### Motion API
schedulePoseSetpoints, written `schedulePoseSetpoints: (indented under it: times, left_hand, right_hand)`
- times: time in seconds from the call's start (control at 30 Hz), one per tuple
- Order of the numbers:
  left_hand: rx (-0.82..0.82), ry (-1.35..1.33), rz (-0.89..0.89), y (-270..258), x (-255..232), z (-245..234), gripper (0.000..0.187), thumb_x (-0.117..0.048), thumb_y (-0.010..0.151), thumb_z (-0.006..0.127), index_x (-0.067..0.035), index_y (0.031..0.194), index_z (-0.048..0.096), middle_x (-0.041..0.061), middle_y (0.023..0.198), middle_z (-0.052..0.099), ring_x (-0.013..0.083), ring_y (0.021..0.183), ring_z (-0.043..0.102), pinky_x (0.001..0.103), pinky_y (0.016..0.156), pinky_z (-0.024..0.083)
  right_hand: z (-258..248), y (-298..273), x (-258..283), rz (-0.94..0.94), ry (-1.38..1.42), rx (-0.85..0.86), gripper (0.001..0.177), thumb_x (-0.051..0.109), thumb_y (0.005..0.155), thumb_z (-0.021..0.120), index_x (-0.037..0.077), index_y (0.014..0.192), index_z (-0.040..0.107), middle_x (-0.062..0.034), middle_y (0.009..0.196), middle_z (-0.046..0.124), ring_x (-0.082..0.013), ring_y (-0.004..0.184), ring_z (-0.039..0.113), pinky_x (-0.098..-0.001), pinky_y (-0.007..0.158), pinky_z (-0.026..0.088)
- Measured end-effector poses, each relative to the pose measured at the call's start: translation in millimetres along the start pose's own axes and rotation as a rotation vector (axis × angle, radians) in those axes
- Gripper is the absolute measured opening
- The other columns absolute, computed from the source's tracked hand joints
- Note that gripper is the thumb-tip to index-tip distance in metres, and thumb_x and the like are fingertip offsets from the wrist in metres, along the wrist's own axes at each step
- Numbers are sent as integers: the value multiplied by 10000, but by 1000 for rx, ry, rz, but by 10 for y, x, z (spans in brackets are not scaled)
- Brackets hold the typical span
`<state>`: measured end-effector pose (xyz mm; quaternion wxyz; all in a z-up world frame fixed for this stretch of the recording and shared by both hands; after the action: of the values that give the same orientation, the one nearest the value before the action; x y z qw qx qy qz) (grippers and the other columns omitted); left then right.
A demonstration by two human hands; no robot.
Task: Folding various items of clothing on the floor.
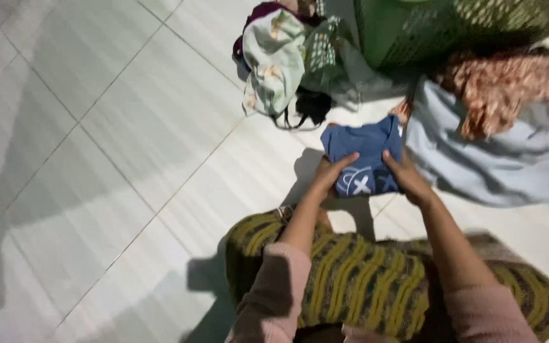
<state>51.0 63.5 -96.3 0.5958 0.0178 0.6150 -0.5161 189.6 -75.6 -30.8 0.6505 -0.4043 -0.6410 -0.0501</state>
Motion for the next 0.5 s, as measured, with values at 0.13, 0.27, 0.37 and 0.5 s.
schedulePoseSetpoints:
  times: [0.13,0.27,0.37,0.5]
  left_hand:
    - [-34,160,-18,-568,-172,-311,1023,-631,616,825,40,1354,597,199,1228,721,306,1069,743,448,931,592]
    - [-206,408,-36,-452,15,-582,1123,-765,688,782,83,1389,554,235,1274,663,337,1131,671,451,952,554]
    - [-219,451,127,-708,-439,-494,1065,-856,622,592,11,1224,733,208,1110,782,341,1028,737,425,878,551]
    - [-351,650,140,-204,-98,-820,1060,-894,780,444,57,1174,692,287,1101,748,433,1073,710,482,926,542]
  right_hand:
    - [412,-351,72,-46,130,14,756,468,1004,540,84,1596,269,-151,1535,475,-258,1365,479,-373,1112,396]
    - [519,-396,-146,-103,32,-23,734,484,1054,506,88,1617,252,-148,1544,463,-248,1382,467,-354,1127,391]
    - [543,-478,114,-245,64,-43,716,511,1122,484,63,1632,257,-175,1553,474,-262,1412,466,-358,1172,387]
    - [686,-309,134,-206,-78,-59,760,524,1060,529,140,1626,198,-184,1505,497,-283,1352,510,-384,1084,440]
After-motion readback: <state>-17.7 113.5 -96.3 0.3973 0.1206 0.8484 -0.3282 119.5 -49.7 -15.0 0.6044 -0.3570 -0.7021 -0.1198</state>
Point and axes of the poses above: each hand's wrist, its own y-axis towards the middle knuckle, its own z-axis out of the palm, x = y × z, the point moved 9 cm from there along y, towards the middle knuckle
